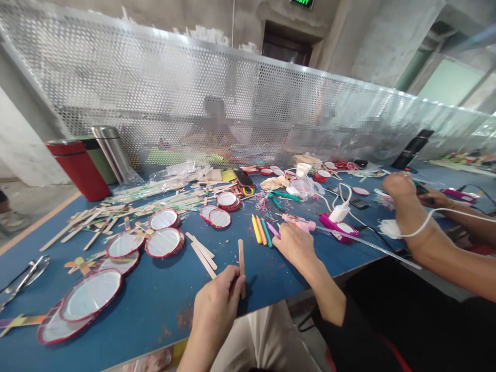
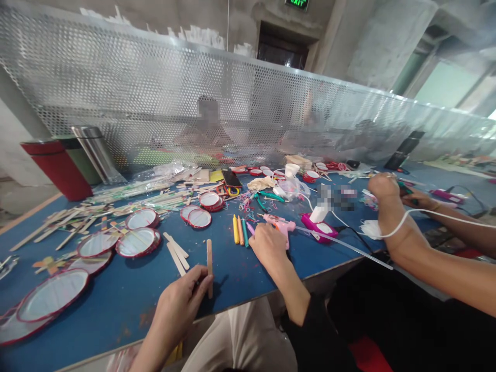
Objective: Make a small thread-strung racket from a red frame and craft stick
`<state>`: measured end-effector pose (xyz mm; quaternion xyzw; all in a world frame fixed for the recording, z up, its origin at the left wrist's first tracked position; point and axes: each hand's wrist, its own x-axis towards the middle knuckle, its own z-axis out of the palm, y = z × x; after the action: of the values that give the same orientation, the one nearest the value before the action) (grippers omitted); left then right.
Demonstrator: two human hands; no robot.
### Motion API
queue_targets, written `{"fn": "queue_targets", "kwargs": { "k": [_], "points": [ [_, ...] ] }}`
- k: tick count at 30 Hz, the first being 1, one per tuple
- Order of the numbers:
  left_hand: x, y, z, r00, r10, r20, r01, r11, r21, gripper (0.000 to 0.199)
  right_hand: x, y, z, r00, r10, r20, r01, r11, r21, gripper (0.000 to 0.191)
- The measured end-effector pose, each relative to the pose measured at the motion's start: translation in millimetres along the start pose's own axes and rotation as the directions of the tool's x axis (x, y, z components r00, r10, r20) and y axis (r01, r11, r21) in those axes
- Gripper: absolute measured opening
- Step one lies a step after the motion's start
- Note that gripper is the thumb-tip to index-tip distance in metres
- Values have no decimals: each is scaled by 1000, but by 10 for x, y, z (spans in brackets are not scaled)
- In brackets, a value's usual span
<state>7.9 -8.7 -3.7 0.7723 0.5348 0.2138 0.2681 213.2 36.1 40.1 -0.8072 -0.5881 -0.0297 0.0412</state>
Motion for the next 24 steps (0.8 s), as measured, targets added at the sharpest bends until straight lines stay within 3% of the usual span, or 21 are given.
{"fn": "queue_targets", "kwargs": {
  "k": [5, 10, 12, 15, 20, 24],
  "points": [
    [-3, 0, 16, 999, 30, -18, -31, 999, -17, 24, -21, 35, 41, 995, 41, -95, -24, 985, 172, 17],
    [0, 37, -4, 1000, -13, -7, 13, 1000, -7, 24, -97, 42, 167, 986, -31, -162, 96, 906, 412, 50],
    [2, 50, -11, 999, -35, -2, 35, 999, 3, 23, -162, 25, 233, 981, -67, -181, 164, 786, 596, 62],
    [6, 60, -10, 999, -51, 8, 51, 998, 25, 22, -286, -11, 305, 981, -100, -164, 192, 519, 833, 70],
    [4, 79, -15, 998, -62, 31, 60, 996, 72, 22, -495, -84, 290, 951, -269, -153, 230, 285, 930, 24],
    [-10, 94, -31, 997, -63, 46, 60, 996, 72, 22, -547, -145, 230, 943, -319, -100, 80, -76, 994, 30]
  ]
}}
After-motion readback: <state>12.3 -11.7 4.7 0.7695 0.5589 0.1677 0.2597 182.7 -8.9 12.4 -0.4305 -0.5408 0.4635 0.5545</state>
